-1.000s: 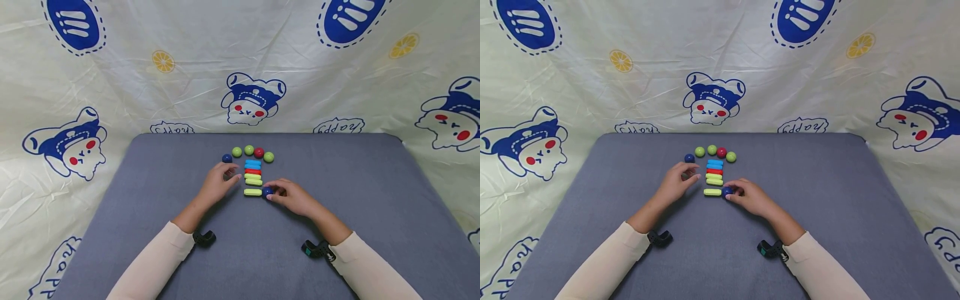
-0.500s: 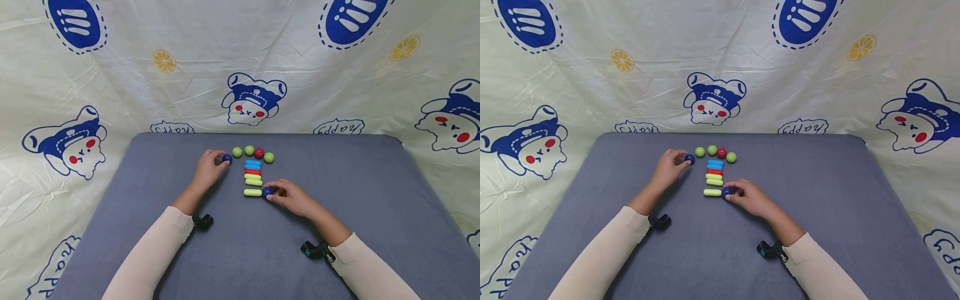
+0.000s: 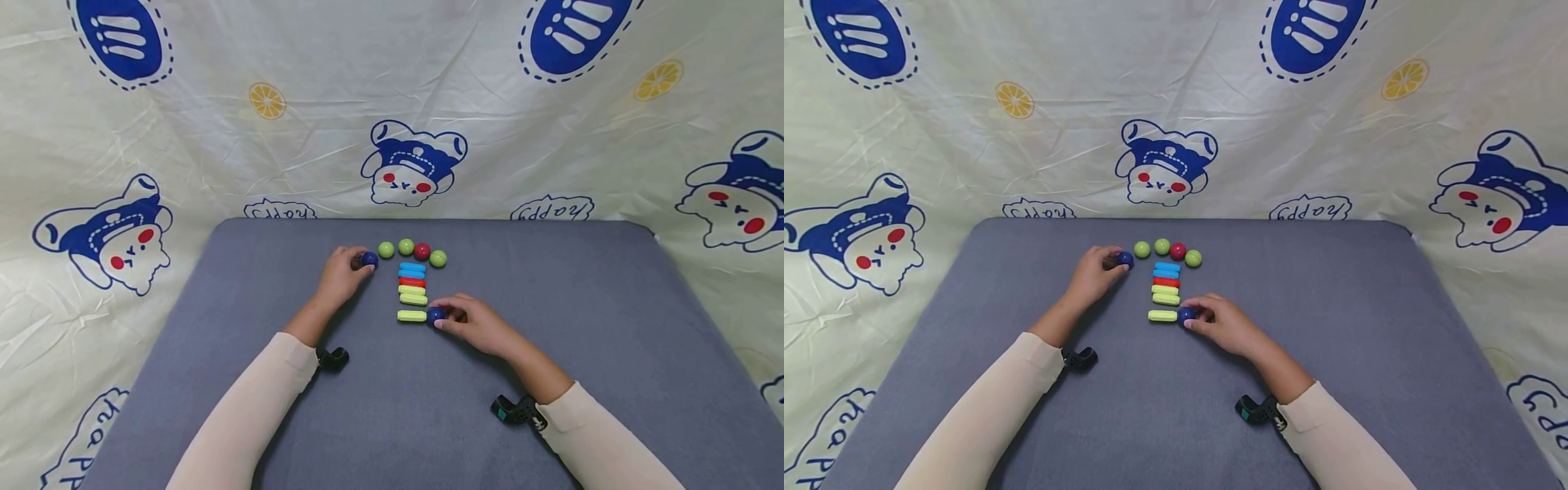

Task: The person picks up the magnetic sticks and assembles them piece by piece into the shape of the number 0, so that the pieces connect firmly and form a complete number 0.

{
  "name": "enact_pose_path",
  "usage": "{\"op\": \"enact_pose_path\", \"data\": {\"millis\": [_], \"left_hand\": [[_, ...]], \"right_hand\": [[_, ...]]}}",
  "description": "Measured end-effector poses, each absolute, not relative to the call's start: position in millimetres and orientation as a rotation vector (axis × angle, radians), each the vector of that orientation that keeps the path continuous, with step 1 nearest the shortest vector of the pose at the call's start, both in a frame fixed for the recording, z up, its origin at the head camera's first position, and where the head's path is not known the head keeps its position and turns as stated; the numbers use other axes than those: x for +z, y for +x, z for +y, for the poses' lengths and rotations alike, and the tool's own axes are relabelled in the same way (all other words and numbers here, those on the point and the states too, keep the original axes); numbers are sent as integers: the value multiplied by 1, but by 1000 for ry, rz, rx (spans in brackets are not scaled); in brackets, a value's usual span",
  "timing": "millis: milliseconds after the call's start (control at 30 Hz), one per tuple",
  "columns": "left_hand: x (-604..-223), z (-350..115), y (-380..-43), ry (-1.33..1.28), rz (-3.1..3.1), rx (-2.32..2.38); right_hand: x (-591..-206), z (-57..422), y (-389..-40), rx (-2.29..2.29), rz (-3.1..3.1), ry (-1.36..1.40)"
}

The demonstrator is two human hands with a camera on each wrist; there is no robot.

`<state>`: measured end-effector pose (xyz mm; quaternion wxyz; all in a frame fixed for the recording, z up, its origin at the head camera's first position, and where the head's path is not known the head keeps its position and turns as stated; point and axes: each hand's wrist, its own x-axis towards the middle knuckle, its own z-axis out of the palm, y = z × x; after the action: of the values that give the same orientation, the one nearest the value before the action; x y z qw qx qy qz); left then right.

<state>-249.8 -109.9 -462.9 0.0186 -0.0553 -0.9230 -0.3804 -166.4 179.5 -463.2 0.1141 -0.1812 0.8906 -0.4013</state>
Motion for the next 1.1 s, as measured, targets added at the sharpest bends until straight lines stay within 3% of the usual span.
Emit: {"op": "enact_pose_path", "data": {"millis": [467, 1100], "left_hand": [[-466, -109, -244, -183, -2837, -1220], [-461, -106, -195, -240, -2854, -1356]], "right_hand": [[-465, 179, -165, -1147, 2620, -536], [-464, 176, -165, -1137, 2650, -520]]}}
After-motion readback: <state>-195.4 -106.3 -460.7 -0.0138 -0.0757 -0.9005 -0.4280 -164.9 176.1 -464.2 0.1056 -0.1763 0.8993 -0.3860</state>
